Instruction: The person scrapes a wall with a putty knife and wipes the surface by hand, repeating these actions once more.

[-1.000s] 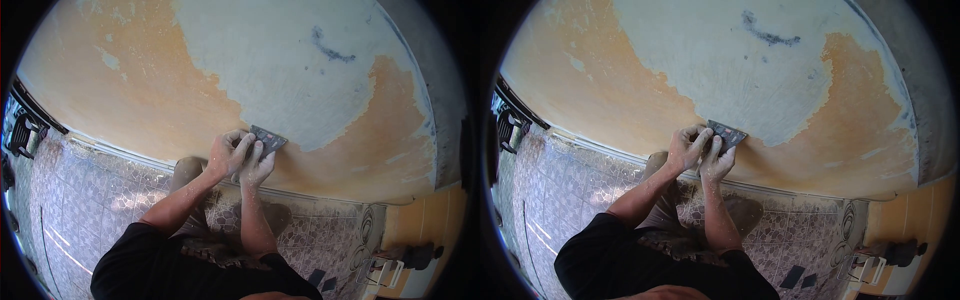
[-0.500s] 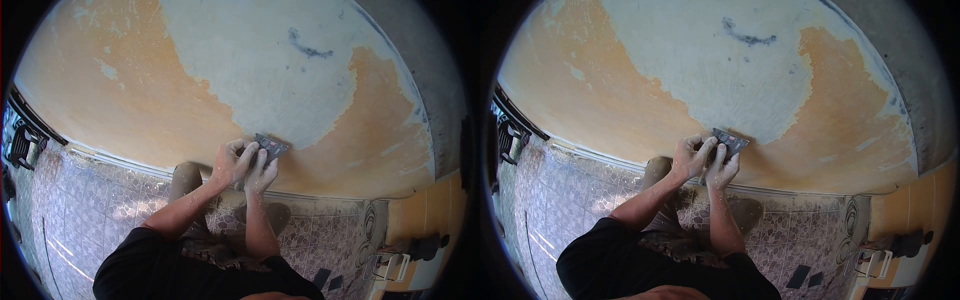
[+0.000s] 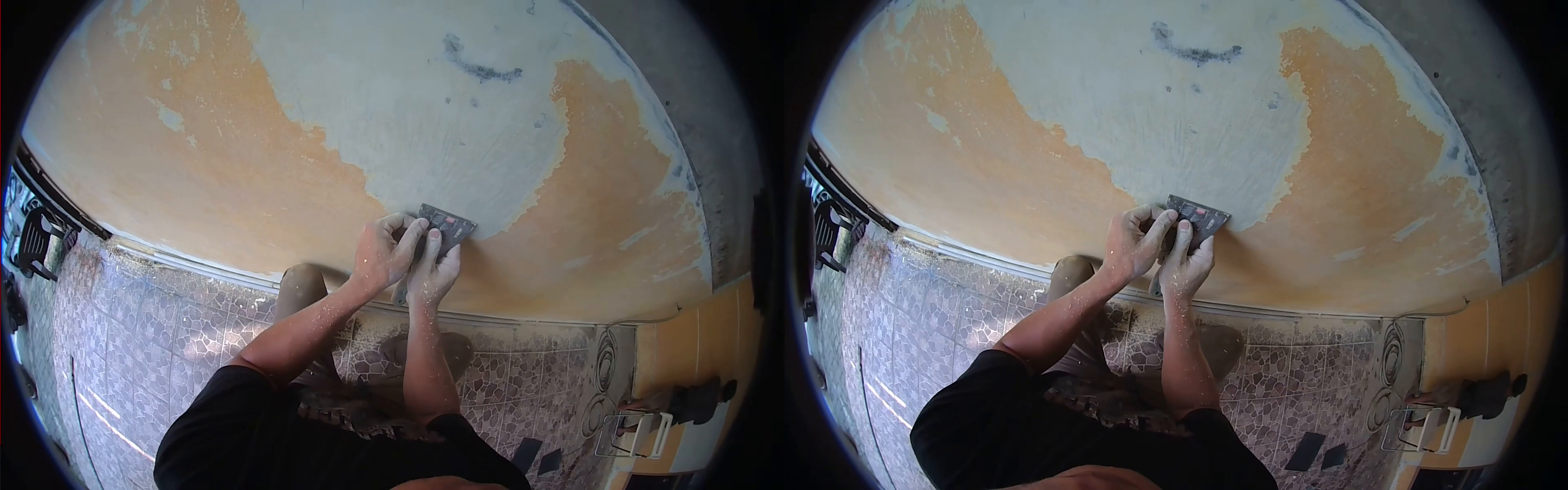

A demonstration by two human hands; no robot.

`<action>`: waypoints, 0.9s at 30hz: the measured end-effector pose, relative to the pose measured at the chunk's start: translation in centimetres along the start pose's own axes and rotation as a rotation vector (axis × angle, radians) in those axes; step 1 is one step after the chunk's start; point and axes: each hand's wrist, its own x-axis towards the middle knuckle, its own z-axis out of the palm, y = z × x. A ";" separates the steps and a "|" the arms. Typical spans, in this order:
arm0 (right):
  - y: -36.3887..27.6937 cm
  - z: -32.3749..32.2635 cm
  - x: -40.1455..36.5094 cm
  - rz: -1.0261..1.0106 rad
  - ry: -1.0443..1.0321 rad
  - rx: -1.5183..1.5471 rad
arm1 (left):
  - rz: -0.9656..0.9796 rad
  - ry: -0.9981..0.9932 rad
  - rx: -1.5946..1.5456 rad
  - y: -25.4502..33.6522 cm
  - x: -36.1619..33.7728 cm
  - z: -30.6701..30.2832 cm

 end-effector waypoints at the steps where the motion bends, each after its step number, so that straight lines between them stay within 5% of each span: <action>1: -0.2 0.3 -0.2 -0.015 0.045 -0.001 | 0.052 0.022 0.027 -0.3 -0.1 0.1; 6: -0.4 -0.3 0.2 0.043 0.002 -0.008 | -0.058 -0.002 -0.018 0.1 0.0 0.0; 15: -0.8 0.0 -0.2 0.195 -0.057 -0.022 | -0.001 -0.008 -0.024 -0.8 0.4 -0.6; 22: -2.6 0.7 0.0 0.089 -0.029 -0.063 | 0.033 0.018 0.022 0.4 1.0 -0.5; 27: -2.2 -0.3 -0.1 0.247 -0.093 -0.037 | 0.020 0.002 -0.002 0.2 0.4 -0.5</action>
